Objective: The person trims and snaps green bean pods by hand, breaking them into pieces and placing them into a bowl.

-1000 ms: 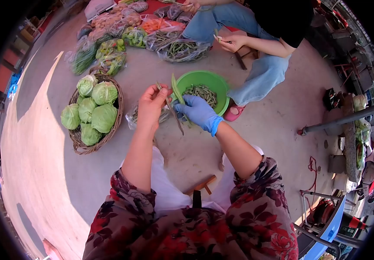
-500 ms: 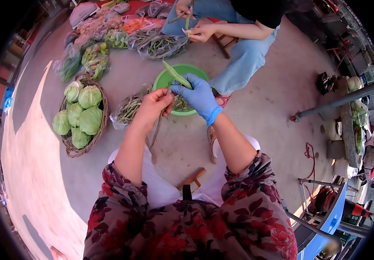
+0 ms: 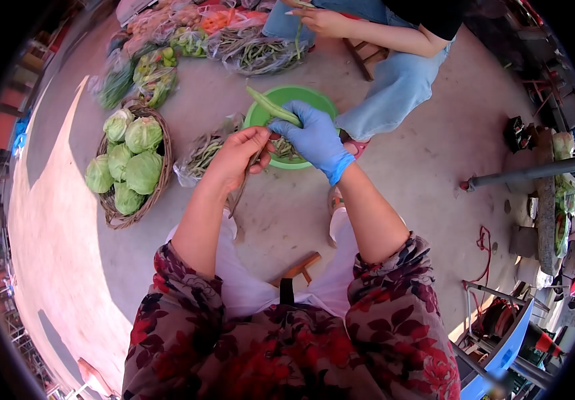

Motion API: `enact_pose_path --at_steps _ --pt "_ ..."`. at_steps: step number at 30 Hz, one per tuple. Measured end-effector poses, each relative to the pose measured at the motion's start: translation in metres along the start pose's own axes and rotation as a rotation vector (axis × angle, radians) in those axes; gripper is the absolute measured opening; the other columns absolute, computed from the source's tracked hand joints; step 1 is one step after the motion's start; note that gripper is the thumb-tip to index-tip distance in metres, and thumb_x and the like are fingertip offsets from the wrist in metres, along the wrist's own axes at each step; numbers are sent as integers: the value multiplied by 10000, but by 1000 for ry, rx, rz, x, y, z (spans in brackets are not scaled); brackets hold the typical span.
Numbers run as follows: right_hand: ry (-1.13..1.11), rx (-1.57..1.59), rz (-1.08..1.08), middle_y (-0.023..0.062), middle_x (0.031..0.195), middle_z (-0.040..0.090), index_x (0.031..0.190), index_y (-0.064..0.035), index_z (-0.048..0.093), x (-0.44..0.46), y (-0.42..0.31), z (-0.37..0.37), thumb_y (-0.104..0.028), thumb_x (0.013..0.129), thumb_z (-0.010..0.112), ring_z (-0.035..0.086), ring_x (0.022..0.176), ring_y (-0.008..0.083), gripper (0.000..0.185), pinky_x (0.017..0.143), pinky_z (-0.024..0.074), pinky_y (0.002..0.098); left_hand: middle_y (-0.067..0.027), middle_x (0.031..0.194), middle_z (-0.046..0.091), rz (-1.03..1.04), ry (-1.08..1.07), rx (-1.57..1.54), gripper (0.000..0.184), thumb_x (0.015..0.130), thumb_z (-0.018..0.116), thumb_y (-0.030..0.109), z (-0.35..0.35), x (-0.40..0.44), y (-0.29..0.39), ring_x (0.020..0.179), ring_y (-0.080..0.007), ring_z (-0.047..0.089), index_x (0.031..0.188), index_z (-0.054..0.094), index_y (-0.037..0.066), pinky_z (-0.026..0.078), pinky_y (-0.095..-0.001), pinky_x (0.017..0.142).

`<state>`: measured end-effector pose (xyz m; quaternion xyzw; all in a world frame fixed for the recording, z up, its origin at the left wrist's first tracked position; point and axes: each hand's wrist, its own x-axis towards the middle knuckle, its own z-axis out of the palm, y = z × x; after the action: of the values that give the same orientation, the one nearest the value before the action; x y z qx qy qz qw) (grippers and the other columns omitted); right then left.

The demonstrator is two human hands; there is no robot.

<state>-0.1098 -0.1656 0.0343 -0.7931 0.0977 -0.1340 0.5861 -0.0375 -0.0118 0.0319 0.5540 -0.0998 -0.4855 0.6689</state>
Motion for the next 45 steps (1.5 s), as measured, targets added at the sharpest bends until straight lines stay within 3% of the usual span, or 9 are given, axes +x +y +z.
enact_pose_path --at_steps 4,16,19,23,29,33,39,42,45 --pt "227 -569 -545 90 751 574 894 -73 535 3 5 17 -85 687 622 558 669 258 225 585 439 359 -33 759 549 -44 -18 -370 184 897 468 187 -10 6 -7 614 -114 495 915 553 24 380 -228 490" --pt "34 -763 -752 84 673 521 841 -123 535 -9 -3 41 -127 600 650 529 621 270 267 574 420 376 -35 872 559 -207 149 -738 243 876 510 308 -5 0 -7 751 -175 540 966 547 85 462 -339 685" --pt "-126 -577 -779 66 660 525 817 -153 553 -24 -15 50 -127 606 648 540 619 250 233 558 422 368 -14 821 530 -29 149 -562 279 885 494 333 -22 -1 3 711 -158 517 990 541 79 444 -316 648" --pt "-438 -387 -501 48 718 594 898 -132 605 -34 -17 41 -170 667 681 591 666 194 245 603 460 293 -11 729 456 87 82 -495 250 922 430 274 -44 -4 14 598 -108 451 997 523 54 382 -242 494" --pt "194 185 28 33 817 629 989 -28 617 -4 -8 49 -128 770 645 541 738 70 242 686 449 217 -17 781 514 45 86 -275 180 909 440 175 -35 -8 11 630 -99 459 999 509 35 358 -222 515" --pt "-12 202 216 35 801 620 1057 -18 581 5 2 35 -152 787 633 538 713 96 306 673 457 235 -18 780 532 -35 -37 -128 188 877 503 160 -27 -5 6 626 -99 469 1009 500 27 368 -227 513" --pt "250 -307 -146 91 815 642 1037 -67 597 5 5 27 -106 748 638 590 688 116 294 608 467 248 -99 765 636 335 289 804 220 766 628 175 -24 -2 0 664 -172 597 920 612 18 458 -298 593" --pt "36 -645 -553 116 787 623 1018 -72 580 2 1 20 -123 687 624 607 652 262 337 560 472 319 -131 757 644 368 357 882 164 739 624 140 -23 -1 2 684 -205 620 858 640 27 468 -311 638" --pt "25 -846 -523 90 760 619 1041 -98 576 -1 8 25 -119 671 609 596 627 261 372 564 474 334 -66 693 607 477 348 866 208 761 559 59 -23 3 -4 621 -131 539 955 613 8 429 -266 589"
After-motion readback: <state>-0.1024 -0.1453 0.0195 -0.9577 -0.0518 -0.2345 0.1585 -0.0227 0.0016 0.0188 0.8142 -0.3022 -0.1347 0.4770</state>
